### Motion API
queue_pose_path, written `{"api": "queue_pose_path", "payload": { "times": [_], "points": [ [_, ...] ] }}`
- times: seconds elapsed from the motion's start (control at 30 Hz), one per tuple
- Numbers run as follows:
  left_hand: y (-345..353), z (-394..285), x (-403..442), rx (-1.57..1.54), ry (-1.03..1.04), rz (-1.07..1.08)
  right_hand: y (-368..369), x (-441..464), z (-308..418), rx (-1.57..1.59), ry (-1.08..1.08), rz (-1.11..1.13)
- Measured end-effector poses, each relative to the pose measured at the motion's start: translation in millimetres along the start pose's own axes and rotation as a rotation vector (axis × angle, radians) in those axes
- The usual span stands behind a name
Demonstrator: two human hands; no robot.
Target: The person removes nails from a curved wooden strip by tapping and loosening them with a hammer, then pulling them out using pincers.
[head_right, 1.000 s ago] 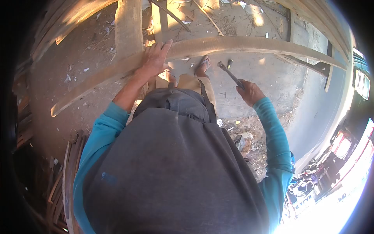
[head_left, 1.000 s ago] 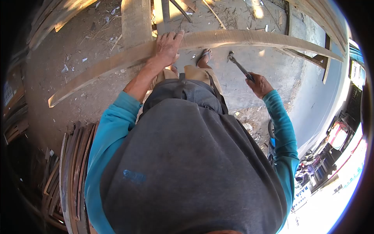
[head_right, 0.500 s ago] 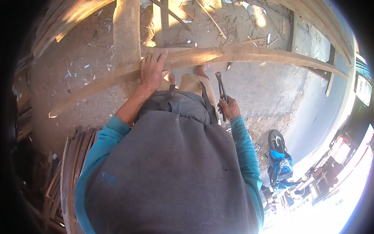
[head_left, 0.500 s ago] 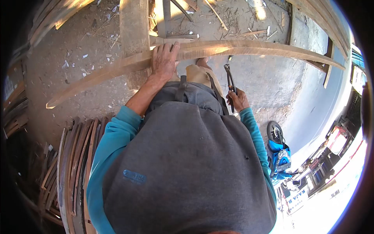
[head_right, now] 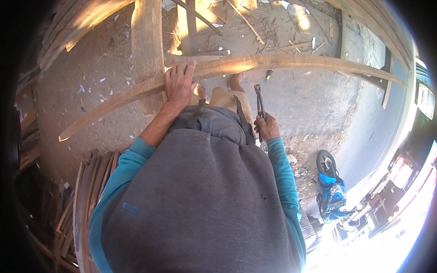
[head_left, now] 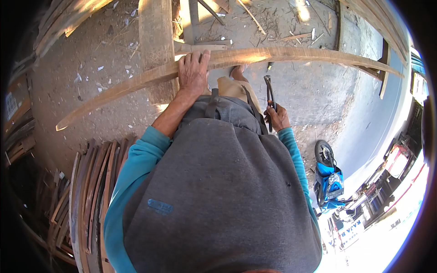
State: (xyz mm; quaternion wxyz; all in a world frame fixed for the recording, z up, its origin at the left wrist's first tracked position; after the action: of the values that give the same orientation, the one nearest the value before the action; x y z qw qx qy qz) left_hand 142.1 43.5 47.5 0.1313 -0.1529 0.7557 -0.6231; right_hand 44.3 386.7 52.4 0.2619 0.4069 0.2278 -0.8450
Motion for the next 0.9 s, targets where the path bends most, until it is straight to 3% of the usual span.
{"api": "queue_pose_path", "payload": {
  "times": [0.17,0.23,0.37,0.5,0.67,0.83,0.9],
  "points": [
    [0.8,9.6,15.0,-0.026,-0.003,0.065,8.3,-5.7,5.6,-0.093,-0.041,-0.005],
    [0.3,17.0,23.4,-0.08,0.074,-0.093,15.5,-9.5,13.3,-0.13,-0.085,-0.01],
    [24.8,30.9,27.3,0.083,0.109,-0.13,31.6,-21.6,33.4,-0.103,-0.136,0.014],
    [39.6,40.9,37.7,0.147,0.143,-0.047,49.0,-16.4,38.9,-0.019,-0.303,0.018],
    [21.7,45.3,46.0,0.085,0.176,0.043,76.1,-13.5,61.5,-0.069,-0.347,0.077],
    [14.6,53.9,59.0,-0.083,0.136,0.306,97.9,-8.9,76.5,-0.108,-0.322,0.17],
    [10.6,53.7,63.6,-0.081,0.114,0.36,103.9,-3.9,78.0,0.012,-0.291,0.256]
  ]
}}
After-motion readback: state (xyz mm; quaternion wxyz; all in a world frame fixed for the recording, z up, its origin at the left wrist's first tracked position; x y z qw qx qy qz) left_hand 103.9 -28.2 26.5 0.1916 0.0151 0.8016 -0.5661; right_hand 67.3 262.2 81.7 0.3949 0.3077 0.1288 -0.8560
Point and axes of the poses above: each hand's wrist, its own x-axis towards the middle knuckle, its own y-axis out of the palm, z = x × y, the point moved 2 cm from there along x, towards the middle knuckle, and after that the axes turned 8 degrees about x, right-handed, at the moved point
